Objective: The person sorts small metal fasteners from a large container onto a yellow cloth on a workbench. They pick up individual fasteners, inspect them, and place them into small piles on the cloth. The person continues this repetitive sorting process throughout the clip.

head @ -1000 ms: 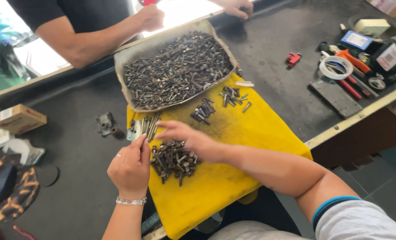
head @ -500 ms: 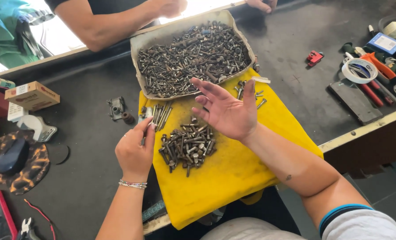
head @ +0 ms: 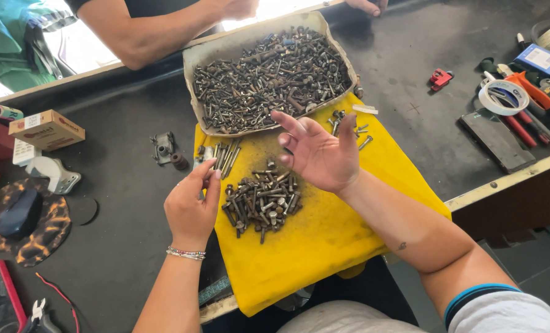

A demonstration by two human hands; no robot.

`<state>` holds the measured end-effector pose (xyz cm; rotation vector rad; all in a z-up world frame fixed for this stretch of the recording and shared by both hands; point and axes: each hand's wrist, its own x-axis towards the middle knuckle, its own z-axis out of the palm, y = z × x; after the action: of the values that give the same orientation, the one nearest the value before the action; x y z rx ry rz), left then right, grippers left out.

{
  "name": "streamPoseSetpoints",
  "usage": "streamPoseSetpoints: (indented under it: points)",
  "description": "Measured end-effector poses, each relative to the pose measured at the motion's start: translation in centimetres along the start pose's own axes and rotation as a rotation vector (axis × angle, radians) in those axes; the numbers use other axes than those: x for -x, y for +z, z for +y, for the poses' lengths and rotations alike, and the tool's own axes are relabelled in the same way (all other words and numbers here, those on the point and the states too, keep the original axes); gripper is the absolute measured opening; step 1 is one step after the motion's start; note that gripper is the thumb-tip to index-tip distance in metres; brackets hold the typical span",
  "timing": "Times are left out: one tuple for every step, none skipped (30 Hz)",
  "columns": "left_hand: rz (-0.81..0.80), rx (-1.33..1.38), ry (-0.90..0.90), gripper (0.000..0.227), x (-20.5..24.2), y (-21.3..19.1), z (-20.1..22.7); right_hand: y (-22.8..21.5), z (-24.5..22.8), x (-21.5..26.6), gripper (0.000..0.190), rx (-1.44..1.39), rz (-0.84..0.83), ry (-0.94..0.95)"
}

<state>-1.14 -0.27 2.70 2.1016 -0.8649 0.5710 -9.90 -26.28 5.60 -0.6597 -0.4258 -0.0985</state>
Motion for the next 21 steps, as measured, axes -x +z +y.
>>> streamPoseSetpoints:
  points:
    - [0.0,0.0,0.001,0.022,0.0,0.0,0.0,-1.2,0.6,0.1,0.074,0.0,0.0,-0.001]
    - [-0.003,0.012,-0.002,0.022,-0.1,0.0,0.0,-2.3,1.1,0.1,0.03,0.059,-0.012,-0.045]
    - [-0.008,0.024,-0.004,0.023,-0.1,0.0,0.1,-3.5,1.6,0.2,0.038,0.118,-0.024,-0.09]
    - [-0.008,0.024,-0.003,0.023,-0.1,0.0,0.2,-3.8,2.1,0.3,0.038,0.118,-0.023,-0.091]
    - [-0.018,0.036,-0.013,0.023,-0.2,-0.1,0.3,-4.2,2.5,0.3,0.041,0.136,-0.053,-0.089]
    - [-0.027,0.048,-0.023,0.023,-0.2,-0.1,0.4,-4.5,2.9,0.4,0.045,0.155,-0.082,-0.086]
    - [-0.028,0.047,-0.023,0.023,-0.2,-0.1,0.3,-3.9,3.2,0.5,0.045,0.154,-0.082,-0.087]
    - [-0.027,0.041,-0.015,0.023,-0.2,-0.1,0.2,-3.4,3.4,0.6,0.043,0.128,-0.101,-0.084]
    - [-0.025,0.036,-0.007,0.023,-0.1,0.0,0.2,-2.8,3.7,0.7,0.041,0.101,-0.121,-0.08]
    - [-0.026,0.036,-0.007,0.023,-0.2,0.0,0.1,-2.8,3.8,0.8,0.041,0.101,-0.121,-0.08]
    - [-0.026,0.039,0.001,0.024,-0.2,0.1,0.0,-2.8,4.0,0.8,0.04,0.105,-0.146,-0.061]
    - [-0.027,0.043,0.009,0.025,-0.2,0.1,-0.2,-2.8,4.1,0.9,0.04,0.109,-0.171,-0.041]
    - [-0.027,0.043,0.008,0.025,-0.2,0.0,0.0,-3.0,4.2,0.9,0.04,0.109,-0.171,-0.041]
    - [-0.036,0.054,-0.002,0.025,-0.3,0.0,0.1,-3.2,4.2,1.0,0.037,0.169,-0.194,0.001]
    - [-0.047,0.066,-0.015,0.025,-0.3,-0.1,0.3,-3.3,4.3,1.1,0.058,0.229,-0.214,0.043]
    - [-0.048,0.066,-0.016,0.025,-0.2,-0.1,0.3,-3.6,4.5,1.1,0.058,0.227,-0.213,0.045]
    - [-0.048,0.06,-0.014,0.025,-0.2,-0.1,0.3,-4.0,4.7,1.1,0.063,0.241,-0.198,0.048]
    - [-0.048,0.054,-0.012,0.026,-0.3,0.0,0.2,-4.3,4.9,1.1,0.069,0.254,-0.183,0.051]
    - [-0.048,0.053,-0.012,0.026,-0.3,0.0,0.3,-4.7,5.1,1.1,0.069,0.253,-0.184,0.051]
    - [-0.054,0.052,-0.009,0.026,-0.3,0.0,0.3,-5.1,5.3,1.0,0.054,0.273,-0.163,0.021]
    - [-0.061,0.052,-0.007,0.026,-0.3,0.0,0.3,-5.5,5.6,1.0,0.044,0.292,-0.14,-0.009]
